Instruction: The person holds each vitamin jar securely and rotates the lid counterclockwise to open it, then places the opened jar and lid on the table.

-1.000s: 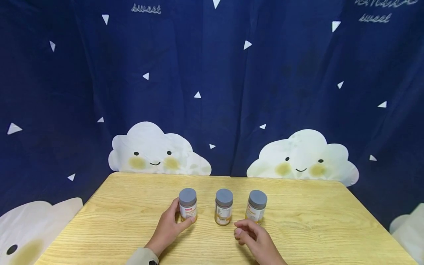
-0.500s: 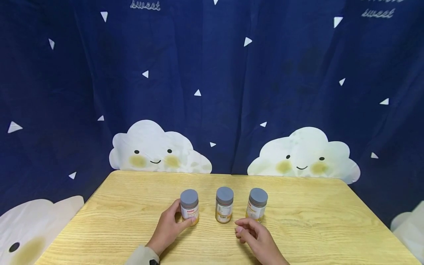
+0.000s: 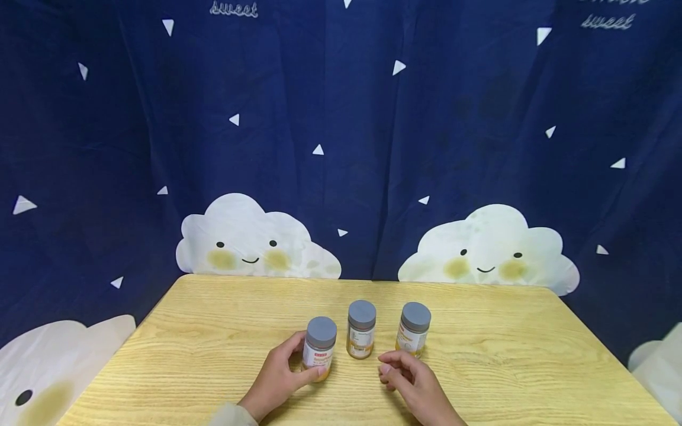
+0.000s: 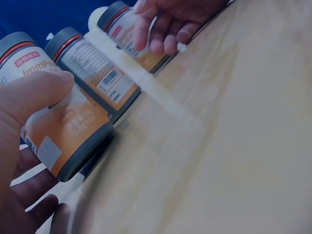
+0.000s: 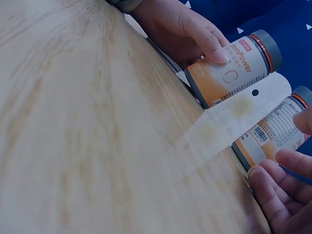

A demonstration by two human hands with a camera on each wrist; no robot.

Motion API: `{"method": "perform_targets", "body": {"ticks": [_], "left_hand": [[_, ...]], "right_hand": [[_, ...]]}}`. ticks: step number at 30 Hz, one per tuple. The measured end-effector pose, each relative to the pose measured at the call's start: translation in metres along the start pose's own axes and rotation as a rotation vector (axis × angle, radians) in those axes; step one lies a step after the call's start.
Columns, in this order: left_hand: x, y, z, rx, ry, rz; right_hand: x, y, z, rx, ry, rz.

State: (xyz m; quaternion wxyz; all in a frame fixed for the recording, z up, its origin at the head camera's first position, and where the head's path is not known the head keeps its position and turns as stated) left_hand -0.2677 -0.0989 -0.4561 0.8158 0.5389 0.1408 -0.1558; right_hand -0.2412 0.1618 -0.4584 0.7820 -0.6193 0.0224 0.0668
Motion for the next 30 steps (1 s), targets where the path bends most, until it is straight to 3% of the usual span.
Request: {"method": "perform_targets", "body": {"ticks": [14, 23, 30], "left_hand": [[0.014, 0.02, -0.021, 0.185, -0.213, -0.037], [0.024, 0.037, -0.038, 0.13, -0.254, -0.139], [0.029, 0.036, -0.043, 0.102, -0.292, -0.138]], "right_hand": [[0.002, -0.001, -0.001, -0.043, -0.017, 0.022], [0.006, -0.01, -0.001, -0.242, -0.225, 0.21], [0.009, -0.008, -0.003, -0.267, -0.296, 0.162]]}}
Point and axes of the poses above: each hand's wrist, its own x-axis away from the middle knuckle, its own z-axis out of the back of the hand, y = z × x, the point moved 5 cm from there along -x, towards the middle knuckle, and after that the axes turned 10 degrees about y, right-handed, at the moved point
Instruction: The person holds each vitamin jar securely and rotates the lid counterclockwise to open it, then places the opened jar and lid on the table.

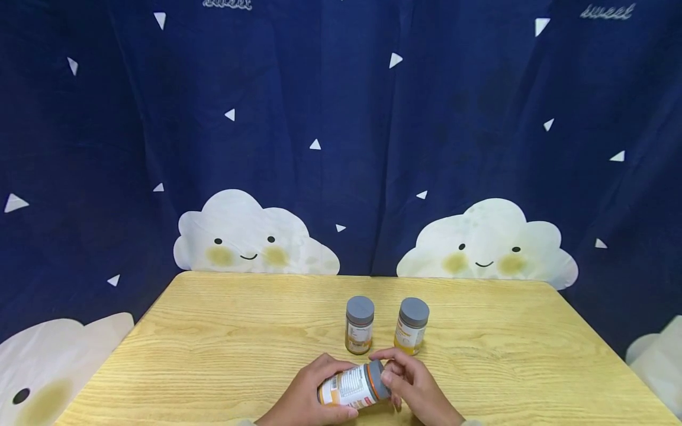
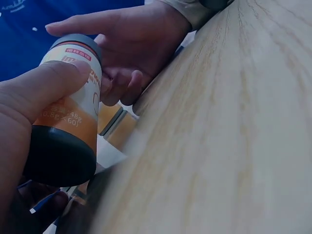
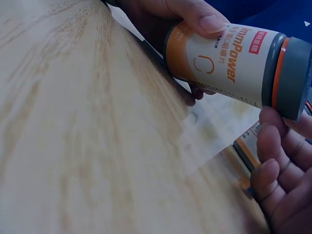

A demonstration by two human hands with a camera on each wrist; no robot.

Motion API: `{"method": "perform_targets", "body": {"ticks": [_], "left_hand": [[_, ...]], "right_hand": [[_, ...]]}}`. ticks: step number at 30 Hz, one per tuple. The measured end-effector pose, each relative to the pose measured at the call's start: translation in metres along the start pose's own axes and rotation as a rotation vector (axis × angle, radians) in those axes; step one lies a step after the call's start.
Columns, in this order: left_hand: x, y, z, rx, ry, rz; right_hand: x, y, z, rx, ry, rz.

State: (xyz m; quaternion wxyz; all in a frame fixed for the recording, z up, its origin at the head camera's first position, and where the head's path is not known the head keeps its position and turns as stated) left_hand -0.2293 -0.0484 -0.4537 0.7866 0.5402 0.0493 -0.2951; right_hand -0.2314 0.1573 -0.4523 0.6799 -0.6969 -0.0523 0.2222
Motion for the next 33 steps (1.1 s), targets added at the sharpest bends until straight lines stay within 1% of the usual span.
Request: {"method": "perform_targets", "body": {"ticks": [4, 7, 9, 11, 17, 20, 25, 29, 31, 33], "left_hand": [[0.0, 0.0, 0.001, -0.003, 0.018, 0.001], [0.0, 0.0, 0.001, -0.005, 0.015, 0.005], [0.001, -0.001, 0.0, -0.007, -0.001, 0.01], [0.001, -0.001, 0.0, -0.017, -0.014, 0.003], [0.003, 0.0, 0.003, -0.021, -0.028, -0.038], [0.004, 0.0, 0.003, -0.028, -0.029, -0.045], [0.002, 0.0, 0.004, -0.032, -0.016, -0.049], [-0.001, -0.001, 0.004, -0.012, -0.03, -0.062], [-0.001, -0.001, 0.003, 0.004, -0.043, -0.068], [-0.001, -0.002, 0.002, 0.027, -0.057, -0.06]], "right_hand": [[0.0, 0.0, -0.004, -0.046, -0.037, -0.02], [0.001, -0.001, -0.006, -0.03, -0.018, -0.027], [0.001, -0.001, -0.005, 0.004, 0.026, -0.036], [0.002, -0.002, -0.004, 0.036, 0.086, -0.038], [0.002, -0.009, -0.003, 0.092, 0.263, 0.062], [0.003, -0.011, -0.009, 0.105, 0.331, 0.073], [0.004, -0.011, -0.022, 0.149, 0.415, 0.053], [0.006, -0.013, -0.024, 0.182, 0.487, 0.069], [0.007, -0.014, -0.024, 0.182, 0.505, 0.081], [0.007, -0.015, -0.023, 0.179, 0.509, 0.087]]}}
Point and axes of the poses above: each hand's wrist, its own x-axis away from the middle knuckle, its own z-axis out of the back of the hand, y = z × x, the point moved 5 cm from there along -x, towards the middle knuckle, and after that the axes turned 10 degrees about y, right-handed, at the moved point
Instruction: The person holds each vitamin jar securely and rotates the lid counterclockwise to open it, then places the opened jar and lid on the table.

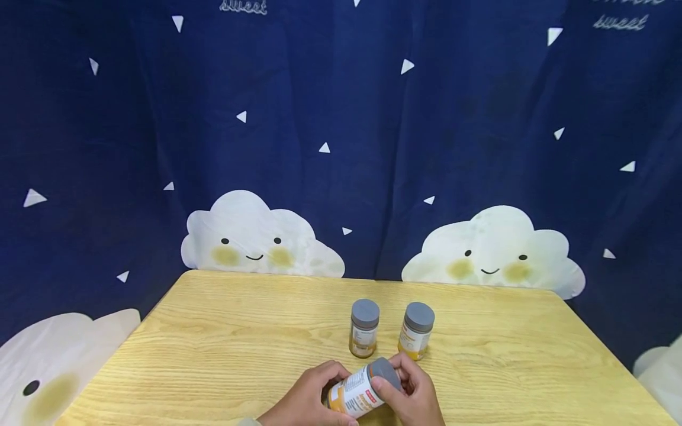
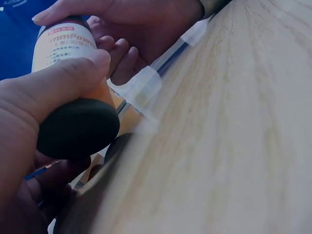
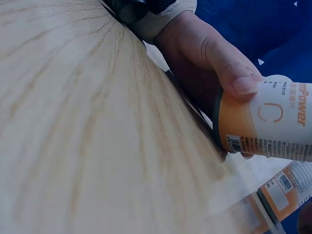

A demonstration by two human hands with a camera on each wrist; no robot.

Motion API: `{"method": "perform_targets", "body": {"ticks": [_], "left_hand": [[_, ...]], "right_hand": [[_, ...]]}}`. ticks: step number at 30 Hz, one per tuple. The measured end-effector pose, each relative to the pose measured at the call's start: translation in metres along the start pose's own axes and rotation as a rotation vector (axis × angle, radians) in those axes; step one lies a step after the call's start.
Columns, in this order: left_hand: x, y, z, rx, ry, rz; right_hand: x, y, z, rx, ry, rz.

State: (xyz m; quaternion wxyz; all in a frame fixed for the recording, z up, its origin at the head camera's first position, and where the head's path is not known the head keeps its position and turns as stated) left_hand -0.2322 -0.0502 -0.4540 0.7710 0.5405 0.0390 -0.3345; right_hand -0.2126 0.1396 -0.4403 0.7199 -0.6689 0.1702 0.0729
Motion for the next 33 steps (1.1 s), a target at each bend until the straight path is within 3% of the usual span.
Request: {"method": "perform_targets", "body": {"ticks": [10, 13, 17, 20, 26, 30, 33], "left_hand": [[0.0, -0.003, 0.002, 0.115, -0.05, 0.099], [0.001, -0.003, 0.002, 0.152, -0.076, 0.113], [0.004, -0.006, 0.002, 0.209, -0.115, 0.13], [0.004, -0.007, 0.002, 0.21, -0.121, 0.136], [0.004, -0.008, 0.003, 0.173, -0.115, 0.107], [0.003, -0.006, 0.004, 0.133, -0.101, 0.084], [0.002, -0.005, 0.004, 0.099, -0.087, 0.072]], "right_hand": [[0.0, -0.002, 0.002, 0.068, 0.023, -0.036], [-0.001, -0.006, 0.001, 0.089, -0.063, -0.053], [-0.004, -0.014, 0.001, 0.107, -0.239, 0.028], [-0.005, -0.013, 0.001, 0.105, -0.292, 0.071], [-0.004, 0.001, 0.001, -0.098, -0.343, -0.07], [-0.004, 0.005, 0.002, -0.221, -0.335, -0.026], [-0.005, 0.007, 0.003, -0.23, -0.323, 0.016]]}}
Point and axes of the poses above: each hand's wrist, its own x-axis away from the middle knuckle, its own z-axis out of the back of the hand, y = z × x, the point moved 5 cm from there along -x, towards the middle knuckle, and after that the axes turned 10 degrees about y, right-handed, at the moved point
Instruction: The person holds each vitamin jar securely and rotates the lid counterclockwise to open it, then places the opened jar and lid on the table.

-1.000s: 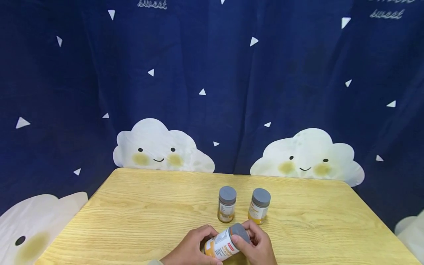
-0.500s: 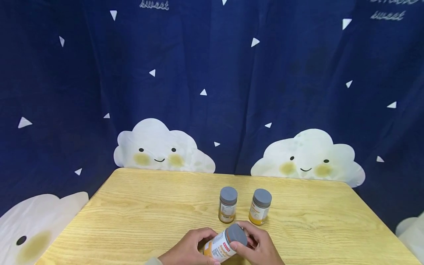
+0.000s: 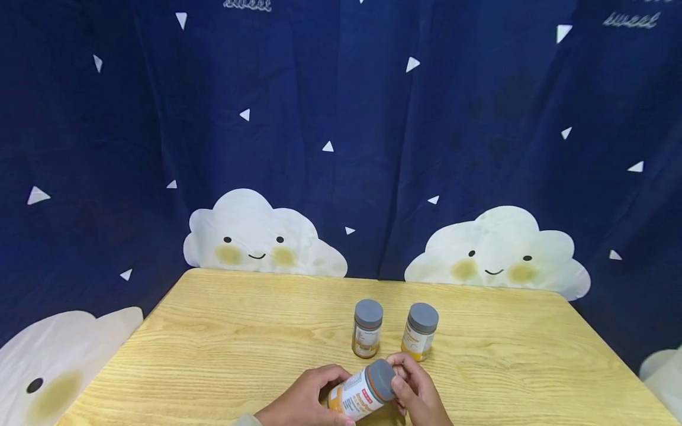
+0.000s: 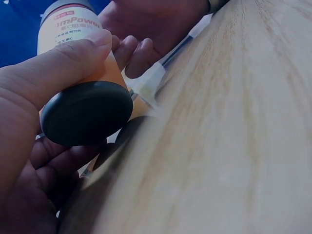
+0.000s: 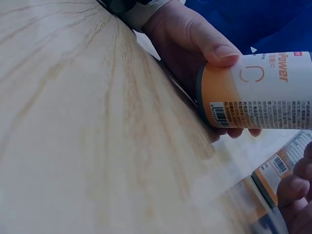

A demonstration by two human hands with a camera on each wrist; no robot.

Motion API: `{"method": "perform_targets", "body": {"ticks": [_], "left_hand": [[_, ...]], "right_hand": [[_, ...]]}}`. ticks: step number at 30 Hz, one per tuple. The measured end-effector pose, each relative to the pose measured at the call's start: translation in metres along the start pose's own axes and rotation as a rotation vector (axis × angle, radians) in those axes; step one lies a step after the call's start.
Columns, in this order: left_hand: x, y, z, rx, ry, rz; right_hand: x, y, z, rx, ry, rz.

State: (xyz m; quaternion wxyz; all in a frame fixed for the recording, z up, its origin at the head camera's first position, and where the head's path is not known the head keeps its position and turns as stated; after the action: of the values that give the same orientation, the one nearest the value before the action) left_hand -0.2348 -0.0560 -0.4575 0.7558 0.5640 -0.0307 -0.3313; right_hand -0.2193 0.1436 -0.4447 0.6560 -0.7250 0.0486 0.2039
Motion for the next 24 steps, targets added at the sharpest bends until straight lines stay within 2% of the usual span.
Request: {"method": "perform_targets", "body": {"ticks": [4, 9, 12, 18, 24], "left_hand": [[-0.0002, 0.0011, -0.0003, -0.036, 0.015, 0.002], [0.0005, 0.0004, -0.0006, -0.019, 0.017, 0.023], [0.0011, 0.0004, -0.0002, -0.022, 0.019, 0.014], [0.0014, 0.0016, 0.0004, -0.029, 0.016, 0.011], [0.0009, 0.0029, 0.0007, -0.053, 0.025, -0.005]], "right_hand": [[0.0001, 0.001, 0.0007, 0.012, 0.013, 0.002], [-0.0004, 0.0002, 0.0001, 0.007, 0.028, 0.011], [-0.0001, 0.0, 0.0002, 0.015, 0.042, -0.004], [0.0002, -0.0036, -0.0002, 0.027, 0.007, 0.014], [0.0018, -0.0027, -0.0001, 0.052, 0.004, -0.094]]}}
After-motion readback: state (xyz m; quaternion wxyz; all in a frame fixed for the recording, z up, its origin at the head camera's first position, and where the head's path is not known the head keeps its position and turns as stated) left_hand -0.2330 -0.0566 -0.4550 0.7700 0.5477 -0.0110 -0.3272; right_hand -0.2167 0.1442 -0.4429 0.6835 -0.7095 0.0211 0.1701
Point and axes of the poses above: each hand's wrist, its own x-axis away from the middle knuckle, its own z-axis out of the back of the hand, y = z × x, the point moved 5 cm from there along -x, towards the middle knuckle, and after that the axes turned 10 degrees about y, right-handed, at the moved point
